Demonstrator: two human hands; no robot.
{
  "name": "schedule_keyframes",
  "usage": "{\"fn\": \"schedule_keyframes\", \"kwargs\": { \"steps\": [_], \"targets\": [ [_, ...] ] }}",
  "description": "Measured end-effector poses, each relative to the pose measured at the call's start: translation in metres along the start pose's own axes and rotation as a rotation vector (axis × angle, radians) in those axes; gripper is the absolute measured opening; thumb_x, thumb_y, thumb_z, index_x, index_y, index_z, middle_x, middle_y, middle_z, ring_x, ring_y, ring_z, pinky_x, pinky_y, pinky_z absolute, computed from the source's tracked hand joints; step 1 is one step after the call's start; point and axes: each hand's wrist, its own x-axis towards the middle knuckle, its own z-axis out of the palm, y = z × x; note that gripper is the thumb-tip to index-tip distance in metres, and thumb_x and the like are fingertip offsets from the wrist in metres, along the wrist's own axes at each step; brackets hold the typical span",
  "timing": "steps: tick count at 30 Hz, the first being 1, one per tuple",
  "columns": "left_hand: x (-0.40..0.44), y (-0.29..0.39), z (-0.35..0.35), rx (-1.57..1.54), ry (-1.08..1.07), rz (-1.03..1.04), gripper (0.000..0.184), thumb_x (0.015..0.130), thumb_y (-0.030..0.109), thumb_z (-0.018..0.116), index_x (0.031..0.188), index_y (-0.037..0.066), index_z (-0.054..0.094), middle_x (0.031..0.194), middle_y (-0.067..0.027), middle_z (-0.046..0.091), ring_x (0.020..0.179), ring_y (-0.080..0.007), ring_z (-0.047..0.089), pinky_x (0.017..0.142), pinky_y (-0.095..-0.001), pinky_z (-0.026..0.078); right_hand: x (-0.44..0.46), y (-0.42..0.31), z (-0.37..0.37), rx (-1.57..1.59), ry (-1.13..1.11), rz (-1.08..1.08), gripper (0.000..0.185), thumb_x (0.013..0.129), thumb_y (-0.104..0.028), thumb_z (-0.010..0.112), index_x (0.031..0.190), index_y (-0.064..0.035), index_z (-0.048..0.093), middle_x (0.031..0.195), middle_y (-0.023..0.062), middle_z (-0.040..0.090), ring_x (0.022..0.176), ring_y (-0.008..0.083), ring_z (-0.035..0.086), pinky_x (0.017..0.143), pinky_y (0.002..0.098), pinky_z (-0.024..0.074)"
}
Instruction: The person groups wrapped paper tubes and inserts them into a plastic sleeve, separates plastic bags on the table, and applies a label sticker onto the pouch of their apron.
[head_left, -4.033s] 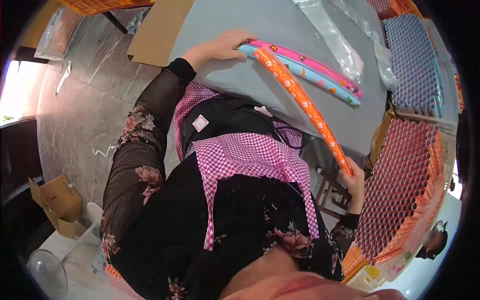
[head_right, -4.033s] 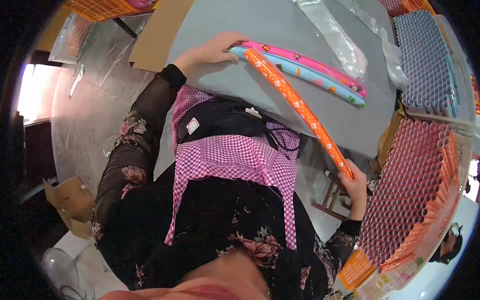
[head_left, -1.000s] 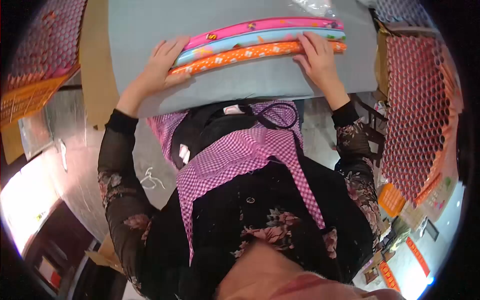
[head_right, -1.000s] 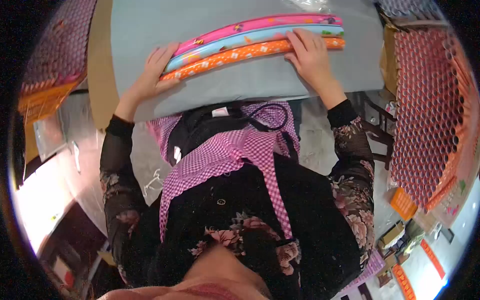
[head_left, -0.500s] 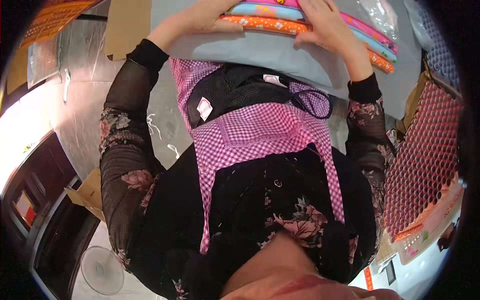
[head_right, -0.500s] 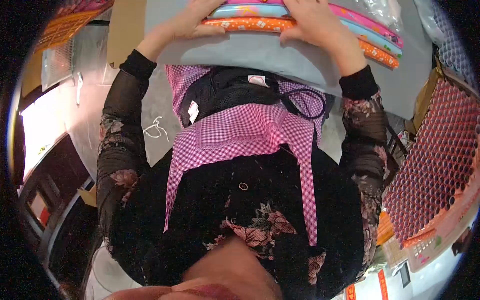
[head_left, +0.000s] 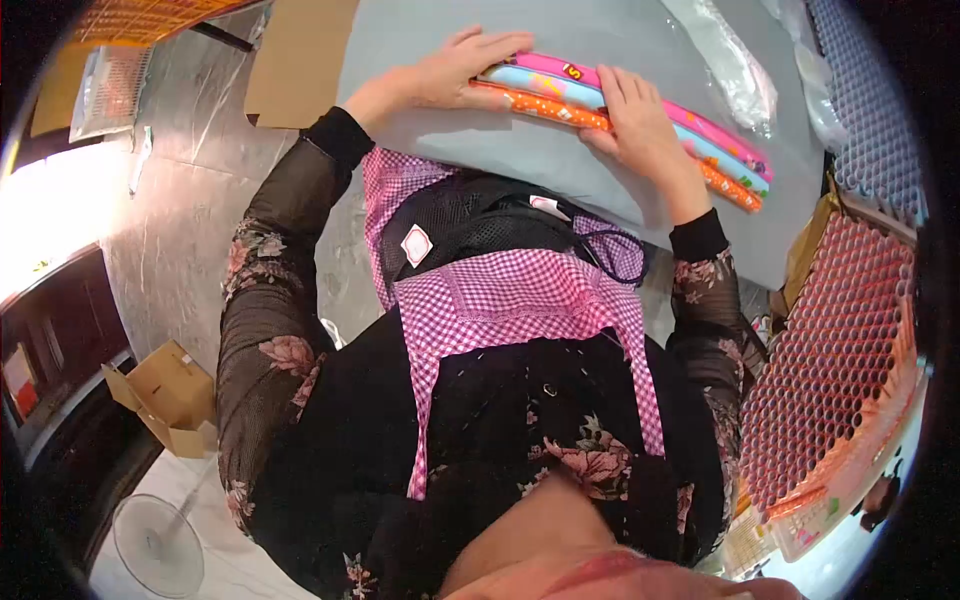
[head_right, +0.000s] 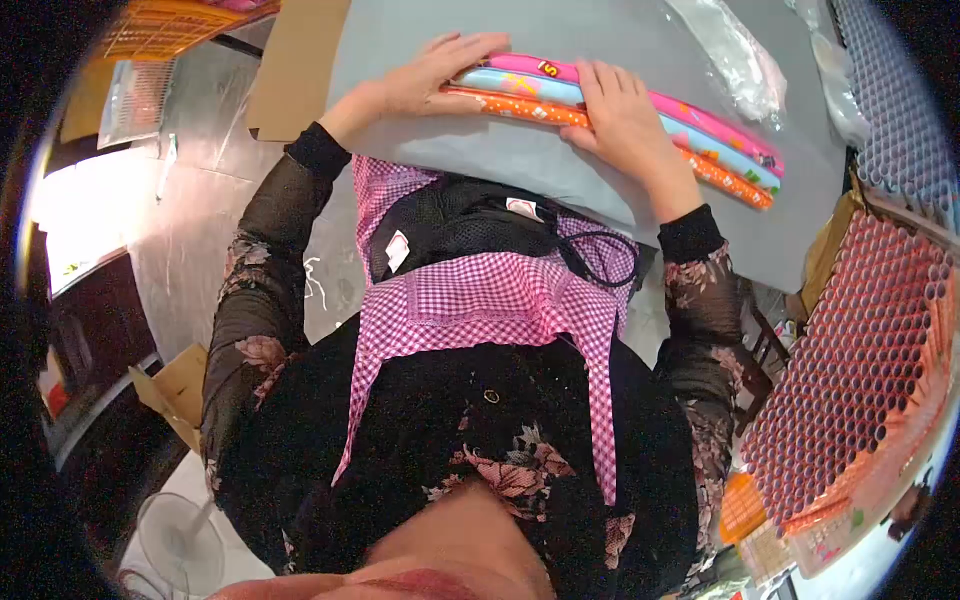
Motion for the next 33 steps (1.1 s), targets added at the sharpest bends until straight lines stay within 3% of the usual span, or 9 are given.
{"fn": "schedule_keyframes", "kwargs": {
  "steps": [1, 3, 4, 5, 7, 9, 12, 18, 33],
  "targets": [
    [-0.002, 0.0, 0.001, 0.01, 0.01, -0.009, 0.077, 0.09, 0.042, 0.06, 0.152, 0.014, 0.024, 0.155, -0.0111, 0.03, 0.142, -0.0292, 0.029, 0.119, -0.0459, 0.015, 0.0, 0.0, -0.002, -0.003, 0.005, -0.015, 0.084, 0.076, -0.037, 0.073, 0.14, 0.0032, 0.036, 0.133, 0.0214, 0.047, 0.121, 0.038, 0.046, 0.103, 0.0457, 0.0378],
    [-0.007, 0.014, 0.002, -0.754, 0.365, -0.302, 0.077, 0.096, 0.047, 0.051, 0.153, 0.007, 0.017, 0.154, -0.0153, 0.03, 0.143, -0.0264, 0.029, 0.119, -0.0424, 0.016, -0.002, -0.003, -0.004, -0.009, -0.002, 0.003, 0.084, 0.076, -0.037, 0.073, 0.14, 0.0035, 0.036, 0.132, 0.0206, 0.047, 0.12, 0.0368, 0.046, 0.102, 0.0453, 0.0377],
    [-0.008, 0.02, 0.004, -0.746, 0.369, -0.306, 0.077, 0.096, 0.047, 0.051, 0.153, 0.007, 0.017, 0.154, -0.0153, 0.03, 0.143, -0.0264, 0.029, 0.119, -0.0424, 0.016, -0.001, -0.002, -0.003, -0.006, 0.004, -0.004, 0.084, 0.076, -0.037, 0.073, 0.14, 0.0035, 0.036, 0.132, 0.0206, 0.047, 0.12, 0.0368, 0.046, 0.102, 0.0453, 0.0377],
    [-0.007, 0.026, 0.008, -1.03, 0.66, -0.331, 0.075, 0.091, 0.049, 0.056, 0.146, 0.005, 0.029, 0.146, -0.018, 0.038, 0.137, -0.0319, 0.034, 0.115, -0.0481, 0.02, -0.001, -0.002, -0.003, -0.008, 0.002, -0.002, 0.085, 0.076, -0.036, 0.073, 0.14, 0.0036, 0.035, 0.133, 0.0204, 0.047, 0.121, 0.0364, 0.046, 0.103, 0.0451, 0.0374],
    [-0.011, 0.031, 0.016, -1.308, 0.958, -0.345, 0.074, 0.086, 0.05, 0.061, 0.14, 0.003, 0.04, 0.137, -0.0208, 0.046, 0.132, -0.0375, 0.039, 0.112, -0.0537, 0.024, -0.003, -0.002, -0.003, -0.011, 0.0, 0.0, 0.085, 0.076, -0.036, 0.073, 0.141, 0.0036, 0.035, 0.133, 0.0202, 0.046, 0.121, 0.0361, 0.045, 0.103, 0.0449, 0.037],
    [-0.014, 0.033, 0.023, -1.273, 0.933, -0.387, 0.08, 0.1, 0.055, 0.034, 0.153, 0.001, 0.007, 0.158, -0.0177, 0.017, 0.146, -0.0288, 0.02, 0.119, -0.0396, 0.014, -0.003, -0.002, -0.002, -0.008, -0.007, 0.006, 0.085, 0.076, -0.036, 0.073, 0.141, 0.0036, 0.034, 0.134, 0.0202, 0.046, 0.122, 0.0362, 0.044, 0.104, 0.0449, 0.0365],
    [-0.008, 0.049, 0.035, -1.213, 0.915, -0.355, 0.086, 0.099, 0.062, 0.021, 0.151, -0.003, 0.003, 0.159, -0.0209, 0.011, 0.146, -0.0329, 0.016, 0.12, -0.0397, 0.012, -0.002, -0.002, -0.003, 0.005, -0.012, 0.003, 0.087, 0.076, -0.037, 0.073, 0.141, 0.0035, 0.034, 0.135, 0.0203, 0.045, 0.123, 0.0367, 0.044, 0.105, 0.0451, 0.0357],
    [0.002, 0.06, 0.039, -1.09, 0.912, -0.35, 0.096, 0.092, 0.071, 0.023, 0.152, -0.002, 0.004, 0.159, -0.0192, 0.01, 0.147, -0.0305, 0.016, 0.12, -0.0413, 0.011, -0.002, -0.004, -0.005, 0.022, -0.001, 0.015, 0.09, 0.076, -0.04, 0.073, 0.143, 0.0034, 0.032, 0.136, 0.0211, 0.044, 0.125, 0.038, 0.043, 0.106, 0.0456, 0.0345],
    [0.005, 0.067, 0.035, -1.074, 0.858, -0.405, 0.1, 0.09, 0.074, 0.021, 0.152, -0.003, 0.003, 0.159, -0.0195, 0.008, 0.147, -0.031, 0.014, 0.12, -0.0404, 0.011, 0.002, -0.003, -0.01, 0.069, -0.065, 0.024, 0.096, 0.07, -0.039, 0.078, 0.142, 0.004, 0.032, 0.135, 0.0228, 0.044, 0.124, 0.039, 0.043, 0.105, 0.045, 0.0358]
  ]
}}
